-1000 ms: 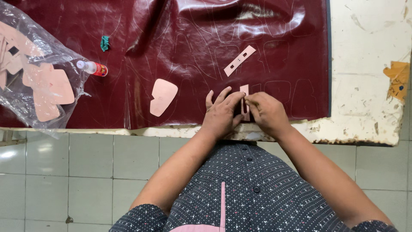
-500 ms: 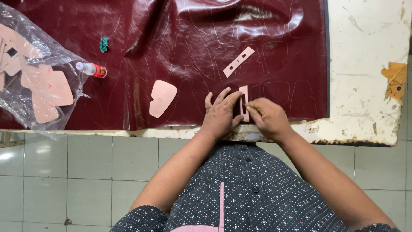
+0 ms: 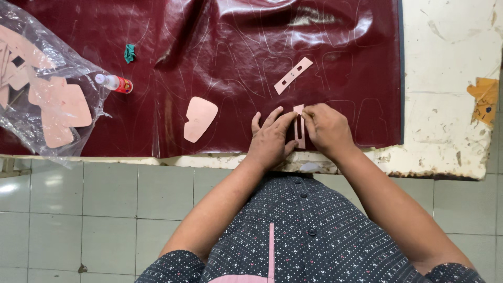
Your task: The person aligns small pink pattern pieces on a maroon sheet of shoe material, then picks up scissors and cuts the maroon material along chalk outlines. They carry cut pieces between tables, handle a glue bottle, and finally roll the maroon material around a gray rod.
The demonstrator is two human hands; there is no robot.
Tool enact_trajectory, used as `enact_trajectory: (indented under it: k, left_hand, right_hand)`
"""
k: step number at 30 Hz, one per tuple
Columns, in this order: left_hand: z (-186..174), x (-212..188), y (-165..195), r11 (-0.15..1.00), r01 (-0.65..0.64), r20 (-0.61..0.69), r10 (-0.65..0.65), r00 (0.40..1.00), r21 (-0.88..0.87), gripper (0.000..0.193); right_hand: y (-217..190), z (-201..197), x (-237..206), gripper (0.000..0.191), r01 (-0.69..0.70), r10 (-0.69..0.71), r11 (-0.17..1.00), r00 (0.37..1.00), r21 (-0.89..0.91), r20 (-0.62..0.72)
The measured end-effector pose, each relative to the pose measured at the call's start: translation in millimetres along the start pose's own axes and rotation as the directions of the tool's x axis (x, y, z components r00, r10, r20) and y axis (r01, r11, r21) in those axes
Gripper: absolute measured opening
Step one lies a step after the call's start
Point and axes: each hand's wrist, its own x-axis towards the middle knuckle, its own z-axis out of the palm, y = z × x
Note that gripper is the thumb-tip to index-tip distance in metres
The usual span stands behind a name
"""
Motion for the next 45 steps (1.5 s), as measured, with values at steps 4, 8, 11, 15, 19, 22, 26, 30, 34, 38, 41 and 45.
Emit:
enact_trajectory:
  k: [4, 8, 11, 15, 19, 22, 26, 30, 34, 38, 41, 45]
  left_hand:
    - [0, 1, 0, 1.0, 0.004, -0.005, -0.004, 1.0, -0.007, 0.076]
    - [0, 0, -1, 1.0, 0.004, -0.014, -0.005, 1.0, -0.022, 0.075]
    - [4, -2, -3, 0.999, -0.013, -0.026, 0.012, 1.0, -0.047, 0.072]
    - [9, -6, -15, 0.996, -0.05, -0.072, 0.044, 0.996, -0.078, 0.061]
    - [7, 2, -28, 0.997, -0.03, -0.181, 0.016, 0.983, -0.074, 0.045]
    - [-2, 24, -34, 0.996, -0.069, -0.22, 0.08, 0.972, 0.055, 0.048]
    - [-18, 48, -39, 0.97, -0.064, -0.095, 0.088, 0.992, 0.234, 0.055]
    - [-18, 33, -31, 0.914, -0.12, -0.039, 0.146, 0.988, 0.387, 0.052]
    - [2, -23, -11, 0.902, -0.165, -0.005, 0.182, 0.983, 0.4, 0.06]
    - [14, -55, -7, 0.958, -0.263, -0.081, 0.273, 0.959, 0.112, 0.056]
    - [12, -56, -13, 0.994, -0.102, -0.077, 0.099, 0.992, -0.036, 0.044]
    - [1, -34, -26, 0.976, -0.119, -0.171, 0.15, 0.974, 0.18, 0.044]
  right_hand:
    - [0, 2, 1, 0.013, -0.011, 0.009, 0.995, 1.0, 0.101, 0.014]
    - [3, -3, -7, 0.013, -0.13, 0.11, 0.977, 0.987, 0.172, 0.118]
    - [5, -7, -17, 0.013, -0.237, 0.213, 0.945, 0.969, 0.225, 0.125]
    - [-4, -4, -29, 0.021, -0.129, 0.105, 0.977, 0.984, 0.17, 0.141]
    - [-11, 1, -39, 0.035, -0.176, 0.203, 0.979, 0.887, -0.102, 0.415]
    - [0, -2, -40, 0.035, -0.145, 0.225, 0.963, 0.898, -0.229, 0.377]
    - [34, -24, -39, 0.03, -0.289, 0.368, 0.907, 0.897, -0.305, 0.245]
    - [59, -41, -51, 0.035, -0.385, 0.414, 0.9, 0.901, -0.205, 0.126]
    - [66, -37, -61, 0.036, -0.368, 0.383, 0.918, 0.919, -0.151, 0.089]
    - [62, -27, -66, 0.034, -0.299, 0.323, 0.92, 0.945, -0.253, 0.059]
    - [45, -12, -66, 0.029, -0.294, 0.35, 0.926, 0.905, -0.238, 0.243]
    - [9, 6, -58, 0.043, -0.156, 0.204, 0.977, 0.891, -0.148, 0.405]
